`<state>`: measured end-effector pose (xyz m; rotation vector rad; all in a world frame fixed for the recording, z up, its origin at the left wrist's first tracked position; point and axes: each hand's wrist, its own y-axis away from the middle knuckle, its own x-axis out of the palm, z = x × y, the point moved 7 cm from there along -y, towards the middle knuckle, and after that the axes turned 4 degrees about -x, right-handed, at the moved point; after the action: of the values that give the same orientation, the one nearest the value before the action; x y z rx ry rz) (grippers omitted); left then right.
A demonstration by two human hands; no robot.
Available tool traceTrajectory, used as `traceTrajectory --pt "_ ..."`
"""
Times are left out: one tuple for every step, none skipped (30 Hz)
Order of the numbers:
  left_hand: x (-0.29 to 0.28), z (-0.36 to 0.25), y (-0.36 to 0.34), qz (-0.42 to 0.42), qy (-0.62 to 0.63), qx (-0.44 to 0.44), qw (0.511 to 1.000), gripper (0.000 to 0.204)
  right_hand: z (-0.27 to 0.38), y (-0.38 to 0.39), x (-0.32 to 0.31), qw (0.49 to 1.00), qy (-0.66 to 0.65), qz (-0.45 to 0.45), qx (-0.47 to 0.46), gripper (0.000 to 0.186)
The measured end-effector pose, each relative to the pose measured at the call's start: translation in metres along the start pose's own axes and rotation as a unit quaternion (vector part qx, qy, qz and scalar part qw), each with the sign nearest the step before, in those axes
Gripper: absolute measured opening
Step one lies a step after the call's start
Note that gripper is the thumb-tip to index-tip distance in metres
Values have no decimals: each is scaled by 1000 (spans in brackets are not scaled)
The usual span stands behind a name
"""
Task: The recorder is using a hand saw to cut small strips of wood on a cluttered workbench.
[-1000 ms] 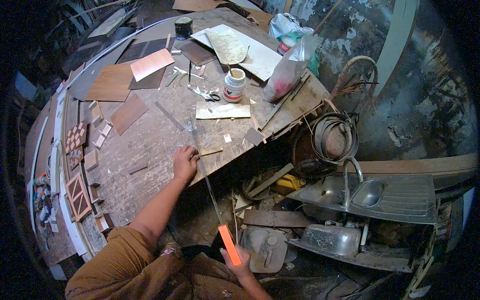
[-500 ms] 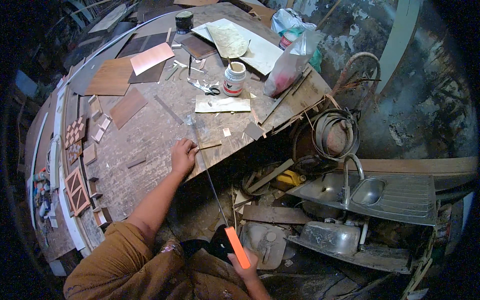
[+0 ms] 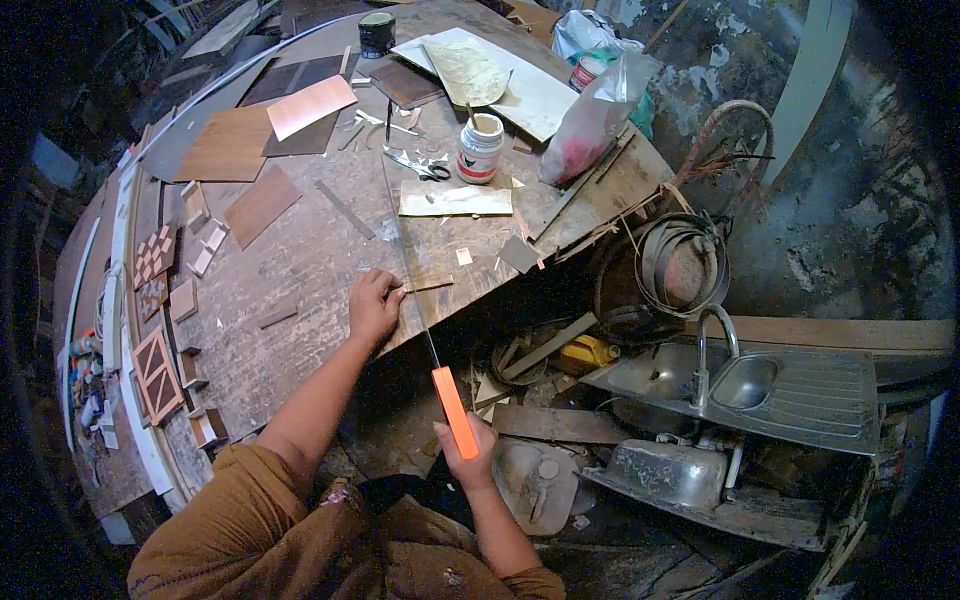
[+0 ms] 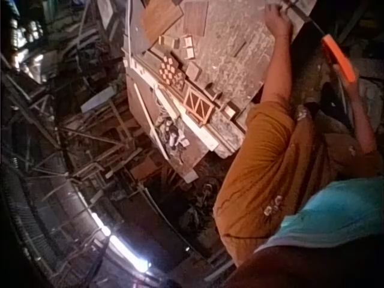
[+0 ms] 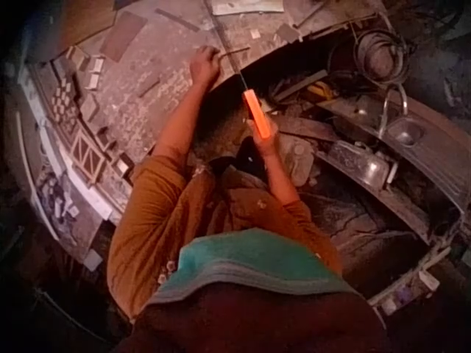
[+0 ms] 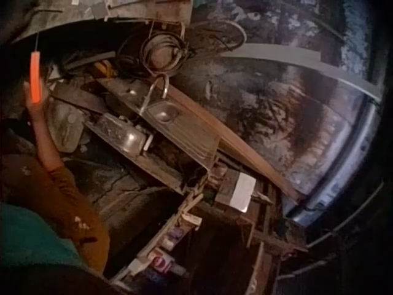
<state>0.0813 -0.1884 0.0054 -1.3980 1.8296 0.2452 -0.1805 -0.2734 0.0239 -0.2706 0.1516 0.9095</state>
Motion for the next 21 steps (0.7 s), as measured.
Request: traceTrajectory --pt "0 0 0 3 2 -3 1000 13 -2 -4 4 1000 -12 9 14 28" --pt "1 0 0 6 5 -5 1000 13 -2 -8 8 1000 -12 9 13 28" --pt "0 -1 1 5 6 -5 1000 13 1 -12 11 1000 -17 1 -1 27" --pt "0 -1 1 6 1 -8 1000 13 3 -15 12 1000 -22 -6 -15 27" --pt "0 -1 1 6 -3 -10 1000 13 4 -17 14 1000 -22 -6 -16 27" --pt "0 -1 1 5 -2 -10 1000 13 5 -19 14 1000 -23 -6 -18 27" --pt "-1 0 1 4 -3 -10 1000 13 6 -20 16 999 -26 -5 -21 28" --pt "-1 0 1 2 -4 -11 1000 12 7 -20 17 999 -25 -4 -22 28" --pt "-2 0 0 1 -4 -11 1000 12 6 -20 17 999 -34 -5 -13 28" --pt "-2 0 0 -1 -1 -11 1000 12 4 -19 18 999 -42 -7 -4 29" --pt "-2 0 0 -2 2 -11 1000 12 2 -18 18 999 -42 -6 -4 29" --pt "-1 -1 0 -2 2 -12 1000 12 0 -17 18 999 -31 -9 -17 29" --pt "-1 -1 0 1 -2 -12 1000 12 1 -18 18 999 -20 -12 -30 30" --pt "1 -2 0 4 -7 -12 1000 12 1 -18 17 999 -20 -12 -30 30" --pt "2 -2 -1 5 -8 -12 1000 12 1 -18 17 999 -3 -7 -32 30" --pt "0 -1 0 -1 -6 -11 1000 12 5 -18 18 999 18 -1 -36 30" --pt "-2 -1 1 -7 -4 -9 1000 12 7 -17 20 999 21 -1 -38 30" --pt "-4 0 2 -8 -1 -10 1000 12 10 -18 22 999 17 -4 -35 30" --pt "-3 0 2 -9 -2 -8 1000 11 9 -19 23 999 10 -9 -29 30" --pt "-3 -1 1 -11 -3 -6 1000 11 8 -19 22 1000 10 -10 -28 30" --pt "-2 -1 1 -10 -4 -5 1000 11 7 -18 22 999 31 -6 -34 29"
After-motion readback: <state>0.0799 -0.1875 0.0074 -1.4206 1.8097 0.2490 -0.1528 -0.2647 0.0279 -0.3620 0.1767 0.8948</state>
